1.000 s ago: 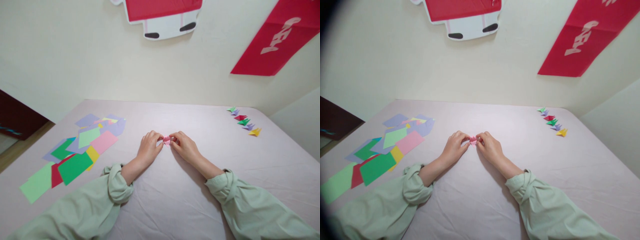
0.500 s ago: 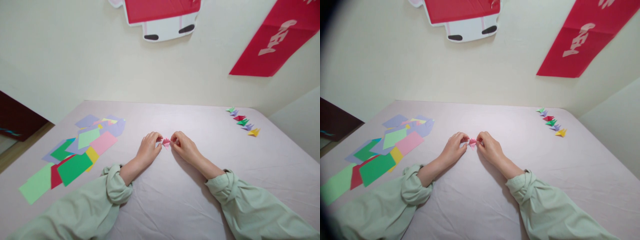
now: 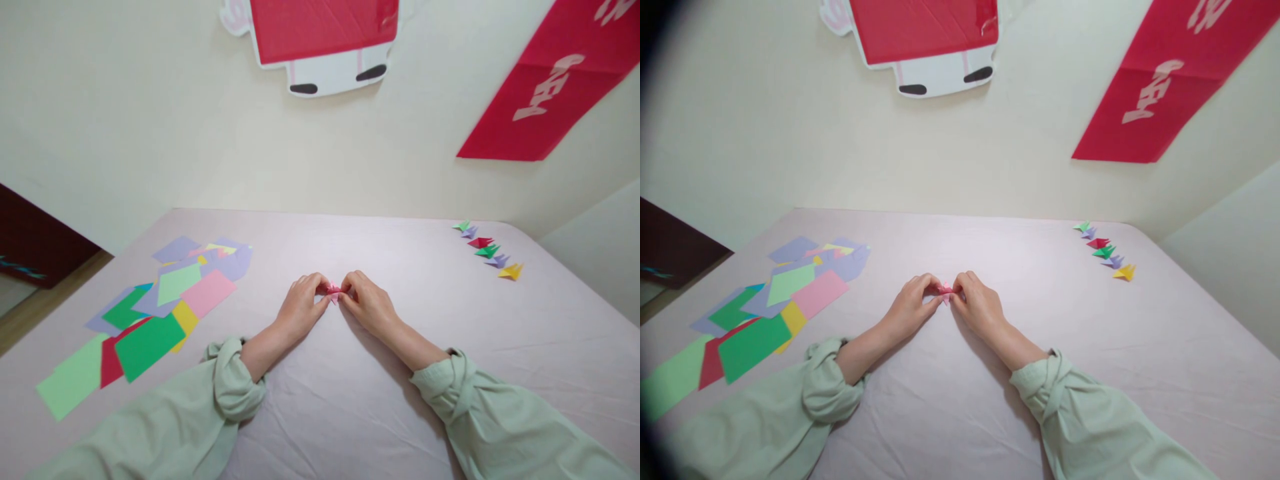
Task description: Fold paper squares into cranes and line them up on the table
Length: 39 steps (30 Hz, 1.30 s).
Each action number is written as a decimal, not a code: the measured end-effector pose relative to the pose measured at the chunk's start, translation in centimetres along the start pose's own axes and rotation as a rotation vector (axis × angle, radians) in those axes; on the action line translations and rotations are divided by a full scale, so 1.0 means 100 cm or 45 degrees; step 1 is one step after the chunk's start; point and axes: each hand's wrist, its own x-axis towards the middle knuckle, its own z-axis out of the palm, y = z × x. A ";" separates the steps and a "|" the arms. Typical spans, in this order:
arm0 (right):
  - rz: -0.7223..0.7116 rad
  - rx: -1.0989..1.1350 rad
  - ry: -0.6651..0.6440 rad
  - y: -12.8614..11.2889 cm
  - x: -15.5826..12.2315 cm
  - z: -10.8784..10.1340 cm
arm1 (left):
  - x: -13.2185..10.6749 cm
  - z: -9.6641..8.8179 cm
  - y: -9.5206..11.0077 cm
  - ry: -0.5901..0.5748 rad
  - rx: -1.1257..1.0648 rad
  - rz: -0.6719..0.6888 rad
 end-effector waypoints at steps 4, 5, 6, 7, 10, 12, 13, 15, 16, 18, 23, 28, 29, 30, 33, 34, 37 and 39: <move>-0.019 -0.005 -0.006 0.001 0.000 0.000 | 0.001 0.001 -0.002 0.022 -0.033 -0.018; -0.014 0.007 -0.010 0.001 0.000 0.000 | 0.001 0.002 -0.003 0.026 -0.042 -0.023; 0.003 0.026 -0.012 0.001 -0.001 -0.001 | 0.001 0.002 -0.003 0.029 -0.051 -0.026; 0.027 0.052 -0.011 0.000 -0.001 -0.002 | 0.001 0.002 -0.004 0.034 -0.057 -0.028; 0.050 0.116 -0.037 -0.002 0.000 -0.005 | 0.001 0.003 -0.004 0.035 -0.061 -0.021; 0.003 0.104 -0.069 -0.003 0.000 -0.005 | 0.000 0.003 -0.004 0.029 -0.052 -0.009; -0.019 0.086 -0.077 -0.004 0.001 -0.005 | 0.000 0.002 -0.003 0.025 -0.047 -0.003; -0.032 0.049 -0.078 -0.004 0.002 -0.004 | 0.000 0.002 -0.002 0.019 -0.036 0.004; -0.031 0.038 -0.075 -0.004 0.002 -0.003 | 0.000 0.001 -0.001 0.015 -0.030 0.005; -0.029 0.028 -0.071 -0.003 0.003 -0.001 | 0.000 0.001 -0.001 0.003 -0.011 0.014; -0.044 0.026 -0.059 -0.001 0.003 0.001 | 0.003 0.001 0.001 -0.010 0.051 0.039; -0.038 0.051 -0.086 -0.002 0.004 -0.002 | 0.004 0.000 0.002 -0.049 0.017 0.018; -0.029 0.065 -0.089 -0.003 0.004 -0.002 | 0.004 0.000 0.002 -0.046 0.015 0.019; -0.021 0.078 -0.090 -0.003 0.004 -0.003 | 0.004 0.000 0.001 -0.040 0.016 0.025; -0.020 0.085 -0.078 -0.003 0.004 -0.003 | 0.003 0.000 -0.001 -0.027 0.030 0.042; -0.023 0.073 -0.075 -0.004 0.004 -0.004 | 0.003 0.000 -0.001 -0.025 0.038 0.042; -0.027 0.017 -0.089 -0.006 0.003 -0.003 | 0.003 0.001 -0.001 -0.023 0.084 0.032; -0.034 -0.017 -0.097 -0.006 0.002 -0.003 | 0.003 0.001 -0.001 -0.021 0.117 0.031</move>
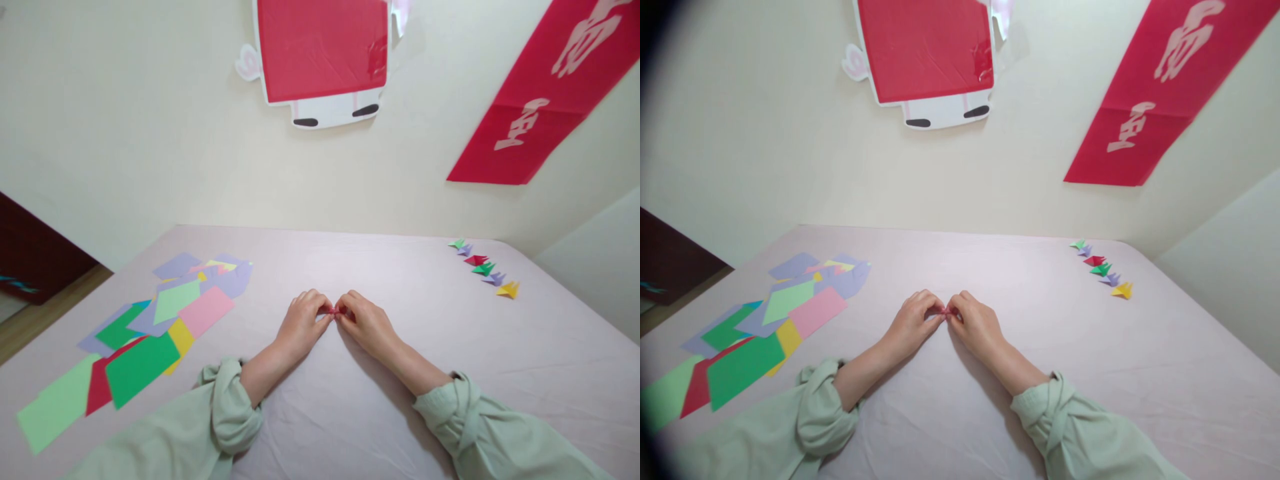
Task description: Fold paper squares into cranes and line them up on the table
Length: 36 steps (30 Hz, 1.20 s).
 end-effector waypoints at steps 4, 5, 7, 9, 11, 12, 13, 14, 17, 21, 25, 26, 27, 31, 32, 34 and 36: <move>-0.012 -0.035 0.005 0.000 -0.001 0.001 | 0.000 0.001 -0.001 0.003 0.025 0.010; -0.010 -0.039 0.005 0.000 -0.001 0.001 | 0.000 0.002 -0.001 0.005 0.026 0.013; -0.003 -0.045 0.005 -0.001 0.000 0.001 | 0.000 0.003 -0.002 0.001 0.025 0.020; 0.004 -0.044 0.001 -0.001 0.000 0.001 | 0.000 0.004 -0.003 -0.005 0.018 0.025; 0.006 -0.020 -0.003 -0.001 0.000 0.000 | 0.000 0.004 -0.004 -0.005 0.007 0.026; 0.003 0.007 -0.005 0.000 0.000 0.000 | 0.000 0.003 -0.004 -0.003 -0.004 0.025; -0.001 0.042 -0.003 0.001 0.000 -0.001 | -0.001 0.003 -0.004 0.000 -0.017 0.025; -0.004 0.080 -0.001 0.002 -0.001 -0.001 | -0.001 0.002 -0.005 0.000 -0.034 0.026; -0.009 0.181 -0.001 0.008 -0.002 -0.002 | -0.003 -0.002 -0.005 -0.011 -0.091 0.029; -0.001 0.285 -0.029 0.018 -0.003 -0.003 | -0.003 -0.006 -0.006 -0.009 -0.132 0.002; 0.008 0.287 -0.021 0.022 -0.003 -0.005 | -0.003 -0.006 -0.008 0.002 -0.156 -0.005; 0.011 0.278 -0.016 0.022 -0.003 -0.006 | -0.003 -0.005 -0.009 0.009 -0.179 -0.004; 0.013 0.271 -0.010 0.021 -0.003 -0.006 | -0.003 -0.005 -0.009 0.018 -0.209 -0.005; 0.017 0.281 0.033 0.016 -0.003 -0.006 | -0.002 -0.004 -0.009 0.062 -0.327 -0.032; 0.020 0.290 0.040 0.015 -0.002 -0.006 | -0.002 -0.004 -0.008 0.063 -0.336 -0.035; 0.025 0.301 0.042 0.014 -0.002 -0.007 | -0.001 -0.006 -0.006 0.055 -0.324 -0.028; 0.013 0.297 0.037 0.014 -0.002 -0.007 | -0.001 -0.008 -0.003 0.037 -0.297 0.002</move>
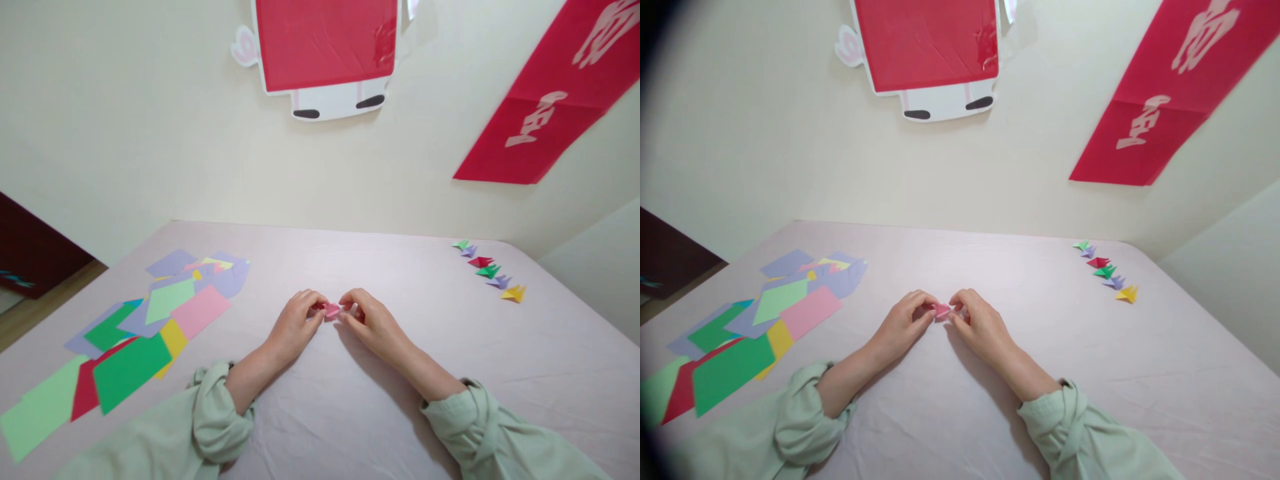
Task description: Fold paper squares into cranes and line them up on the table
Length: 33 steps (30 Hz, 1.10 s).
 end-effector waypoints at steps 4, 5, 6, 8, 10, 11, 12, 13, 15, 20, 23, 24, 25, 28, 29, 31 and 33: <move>-0.054 -0.046 -0.011 0.000 -0.001 -0.002 | 0.001 -0.001 0.002 -0.048 -0.003 0.074; -0.067 -0.054 -0.013 0.000 -0.002 -0.002 | 0.002 -0.001 0.001 -0.050 -0.008 0.081; -0.078 -0.056 -0.013 -0.001 -0.002 -0.002 | 0.002 0.000 0.001 -0.047 -0.013 0.081; -0.083 -0.049 0.002 -0.001 -0.001 -0.001 | 0.004 0.001 0.000 -0.044 -0.032 0.064; -0.055 -0.035 0.031 -0.002 -0.001 0.001 | 0.006 0.004 0.000 -0.047 -0.058 0.042; -0.034 -0.027 0.041 -0.002 -0.001 0.002 | 0.007 0.005 0.000 -0.049 -0.066 0.036; -0.012 -0.020 0.045 -0.002 0.000 0.002 | 0.007 0.006 -0.001 -0.053 -0.067 0.039; 0.005 -0.014 0.048 -0.002 0.000 0.003 | 0.008 0.007 -0.001 -0.058 -0.063 0.049; 0.016 -0.008 0.059 -0.002 0.001 0.004 | 0.009 0.009 -0.001 -0.064 -0.054 0.078; -0.035 -0.055 0.094 0.001 0.002 0.005 | 0.007 0.011 -0.002 -0.025 -0.082 0.069; -0.075 -0.103 0.079 0.003 0.002 0.004 | 0.005 0.012 -0.002 -0.009 -0.117 0.030; -0.083 -0.118 0.071 0.003 0.001 0.004 | 0.004 0.013 -0.002 -0.005 -0.130 0.023; -0.086 -0.133 0.064 0.003 0.001 0.005 | 0.004 0.014 -0.001 0.002 -0.144 0.017; -0.078 -0.171 0.059 0.002 0.001 0.005 | 0.004 0.016 0.000 0.043 -0.193 -0.016; -0.075 -0.181 0.061 0.002 0.001 0.005 | 0.004 0.017 0.000 0.052 -0.206 -0.029; -0.073 -0.197 0.058 0.001 0.002 0.006 | 0.005 0.017 0.003 0.055 -0.219 -0.053; -0.069 -0.201 0.060 0.001 0.002 0.006 | 0.007 0.016 0.006 0.055 -0.211 -0.065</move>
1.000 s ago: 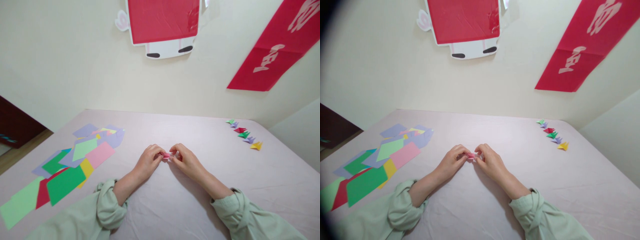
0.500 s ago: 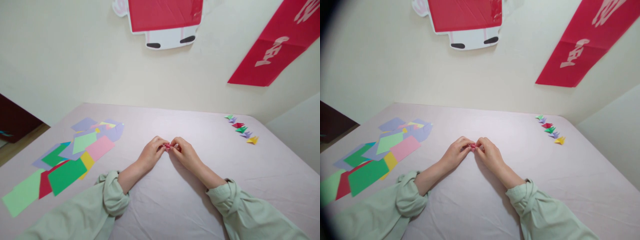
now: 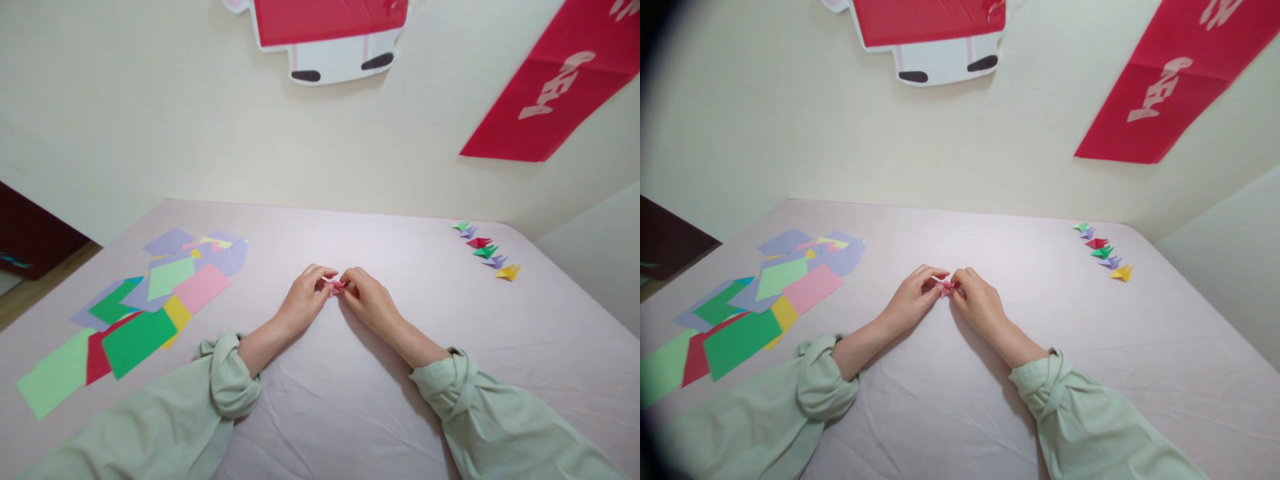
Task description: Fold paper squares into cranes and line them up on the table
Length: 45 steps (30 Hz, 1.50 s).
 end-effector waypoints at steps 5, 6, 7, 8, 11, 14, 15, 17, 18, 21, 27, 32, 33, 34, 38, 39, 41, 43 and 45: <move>0.004 0.070 0.031 -0.001 -0.001 0.004 | 0.001 0.000 0.003 -0.013 -0.019 -0.010; 0.011 0.081 0.031 -0.002 -0.002 0.004 | 0.001 0.000 0.002 -0.024 -0.038 -0.024; 0.022 0.087 0.030 -0.003 -0.003 0.004 | 0.001 0.000 0.001 -0.035 -0.052 -0.040; 0.035 0.091 0.028 -0.004 -0.003 0.004 | 0.000 0.001 0.000 -0.046 -0.054 -0.056; 0.065 0.093 0.015 -0.006 -0.005 0.003 | -0.001 0.001 -0.003 -0.047 -0.024 -0.081; 0.096 0.081 0.002 -0.008 -0.006 0.002 | -0.002 0.001 -0.004 -0.028 -0.009 -0.103; 0.106 0.068 -0.003 -0.008 -0.007 0.001 | -0.002 0.001 -0.004 -0.027 -0.007 -0.117; 0.117 0.041 -0.015 -0.009 -0.007 0.000 | -0.002 0.000 -0.003 -0.043 0.006 -0.143; 0.118 0.031 -0.022 -0.010 -0.008 0.000 | -0.003 -0.001 -0.002 -0.054 0.022 -0.153; 0.109 0.022 -0.035 -0.011 -0.008 0.000 | -0.004 -0.003 -0.002 -0.092 0.097 -0.142; 0.100 0.023 -0.017 -0.011 -0.008 -0.001 | -0.004 -0.005 -0.007 -0.092 0.239 -0.013; 0.096 0.029 -0.007 -0.011 -0.007 -0.001 | -0.001 -0.008 -0.007 -0.096 0.136 -0.073; 0.092 0.038 -0.002 -0.011 -0.007 -0.001 | -0.001 -0.009 -0.007 -0.086 0.103 -0.101; 0.090 0.047 0.002 -0.010 -0.007 -0.001 | 0.000 -0.009 -0.006 -0.074 0.074 -0.131; 0.085 0.070 0.024 -0.007 -0.006 0.000 | 0.000 -0.011 -0.002 -0.062 0.013 -0.224; 0.079 0.074 0.030 -0.006 -0.006 0.000 | 0.001 -0.012 -0.002 -0.069 0.006 -0.243; 0.070 0.078 0.040 -0.005 -0.006 0.001 | 0.001 -0.015 -0.001 -0.091 -0.008 -0.268; 0.063 0.074 0.048 -0.004 -0.006 0.001 | 0.002 -0.018 -0.003 -0.136 -0.020 -0.269; 0.051 0.066 0.058 -0.005 -0.006 0.000 | 0.003 -0.020 -0.005 -0.206 -0.033 -0.245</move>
